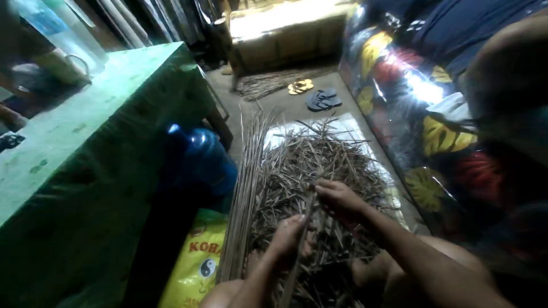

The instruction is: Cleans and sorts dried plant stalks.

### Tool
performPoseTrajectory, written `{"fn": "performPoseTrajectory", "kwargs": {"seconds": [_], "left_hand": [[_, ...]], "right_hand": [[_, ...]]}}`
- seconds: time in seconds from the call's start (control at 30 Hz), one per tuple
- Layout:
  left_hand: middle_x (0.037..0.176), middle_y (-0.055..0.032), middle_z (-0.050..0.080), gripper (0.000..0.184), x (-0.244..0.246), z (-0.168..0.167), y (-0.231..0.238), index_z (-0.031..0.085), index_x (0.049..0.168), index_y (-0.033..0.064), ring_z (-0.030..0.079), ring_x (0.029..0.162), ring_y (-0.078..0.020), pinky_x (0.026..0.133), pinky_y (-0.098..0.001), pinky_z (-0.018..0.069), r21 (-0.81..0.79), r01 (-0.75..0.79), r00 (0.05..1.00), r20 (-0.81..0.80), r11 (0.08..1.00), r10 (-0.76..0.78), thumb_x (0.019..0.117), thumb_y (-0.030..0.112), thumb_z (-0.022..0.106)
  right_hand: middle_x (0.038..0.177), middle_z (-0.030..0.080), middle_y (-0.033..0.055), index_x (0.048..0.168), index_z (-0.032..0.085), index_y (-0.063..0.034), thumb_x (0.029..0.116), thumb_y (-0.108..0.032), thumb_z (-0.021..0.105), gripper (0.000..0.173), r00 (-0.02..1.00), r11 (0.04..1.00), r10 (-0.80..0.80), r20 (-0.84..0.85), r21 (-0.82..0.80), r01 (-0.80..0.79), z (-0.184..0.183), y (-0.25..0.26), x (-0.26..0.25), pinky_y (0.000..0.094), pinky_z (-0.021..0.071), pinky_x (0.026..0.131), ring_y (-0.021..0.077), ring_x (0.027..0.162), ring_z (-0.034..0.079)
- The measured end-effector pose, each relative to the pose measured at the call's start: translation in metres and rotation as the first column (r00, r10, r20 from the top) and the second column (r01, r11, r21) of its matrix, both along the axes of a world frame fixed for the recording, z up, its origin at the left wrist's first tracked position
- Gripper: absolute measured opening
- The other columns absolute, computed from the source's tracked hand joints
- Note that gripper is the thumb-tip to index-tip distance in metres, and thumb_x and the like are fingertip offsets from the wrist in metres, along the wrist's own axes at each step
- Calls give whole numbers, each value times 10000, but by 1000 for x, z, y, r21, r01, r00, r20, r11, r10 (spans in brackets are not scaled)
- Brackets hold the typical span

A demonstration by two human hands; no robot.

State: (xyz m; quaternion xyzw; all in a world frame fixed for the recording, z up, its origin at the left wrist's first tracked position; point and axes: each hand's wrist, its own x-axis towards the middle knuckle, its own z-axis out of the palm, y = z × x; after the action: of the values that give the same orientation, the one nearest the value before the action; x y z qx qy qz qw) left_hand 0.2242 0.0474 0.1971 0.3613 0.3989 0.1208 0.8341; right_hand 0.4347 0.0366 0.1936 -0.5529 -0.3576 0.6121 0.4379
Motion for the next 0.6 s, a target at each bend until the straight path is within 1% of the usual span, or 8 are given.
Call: {"fn": "performPoseTrajectory", "kwargs": {"seconds": [0.13,0.2,0.3,0.37,0.4,0.47,0.53,0.6], "left_hand": [[606,-18,611,371,-5,-3,-1,581,1061,-1,602,468,-80,457,-212,534,-5,60,998,31,998,-60,1134,209,285],[585,-7,588,358,-4,-3,0,581,1040,5,584,452,-71,441,-205,520,10,55,998,16,998,-55,1134,202,297],[584,8,555,335,-3,-2,4,575,1035,7,546,438,-53,425,-188,492,40,-5,1000,-15,999,6,1135,204,323],[579,13,547,328,-1,-1,5,578,1023,11,526,425,-38,409,-172,470,49,-48,999,-20,998,49,1134,195,330],[583,19,542,325,0,-1,5,581,1014,19,513,424,-28,406,-162,458,52,-63,998,-15,997,64,1133,187,329],[586,36,523,331,-1,-3,5,578,996,32,487,429,-9,408,-143,437,53,-75,997,7,996,75,1131,169,309],[568,49,503,336,-1,-4,4,565,969,37,467,419,0,404,-136,420,46,-78,997,25,996,77,1130,166,300],[551,54,495,344,-1,-4,3,555,948,44,453,400,6,390,-129,408,46,-61,998,28,997,60,1135,187,304]], "right_hand": [[667,521,-44,1208,601,-13,1109,-164,400,270,984,987,-161,73,4,161,-4,11,19,187,445,464,35,486,480],[639,512,-53,1115,611,-27,1104,-162,417,237,979,990,-142,148,21,141,-4,10,23,189,440,467,30,478,473],[689,528,-54,1053,649,-15,1070,-189,465,254,949,987,88,302,102,-124,-5,-4,12,199,438,516,15,531,471],[768,571,13,1030,667,15,1061,-226,471,312,852,919,247,462,168,-358,-7,-12,-1,240,452,601,44,614,495],[798,597,51,1018,677,29,1060,-228,469,333,808,873,270,524,221,-435,-9,-14,-7,251,456,639,62,655,512],[803,622,103,981,675,46,1055,-213,481,332,766,812,248,593,304,-498,-12,-16,-13,278,467,682,105,700,549],[758,607,104,968,657,37,1055,-223,492,320,746,791,199,636,345,-505,-18,-14,-11,301,472,653,127,668,558],[778,647,142,1005,674,46,1050,-220,501,320,719,800,144,680,347,-489,-22,-9,-4,374,516,671,190,683,615]]}}
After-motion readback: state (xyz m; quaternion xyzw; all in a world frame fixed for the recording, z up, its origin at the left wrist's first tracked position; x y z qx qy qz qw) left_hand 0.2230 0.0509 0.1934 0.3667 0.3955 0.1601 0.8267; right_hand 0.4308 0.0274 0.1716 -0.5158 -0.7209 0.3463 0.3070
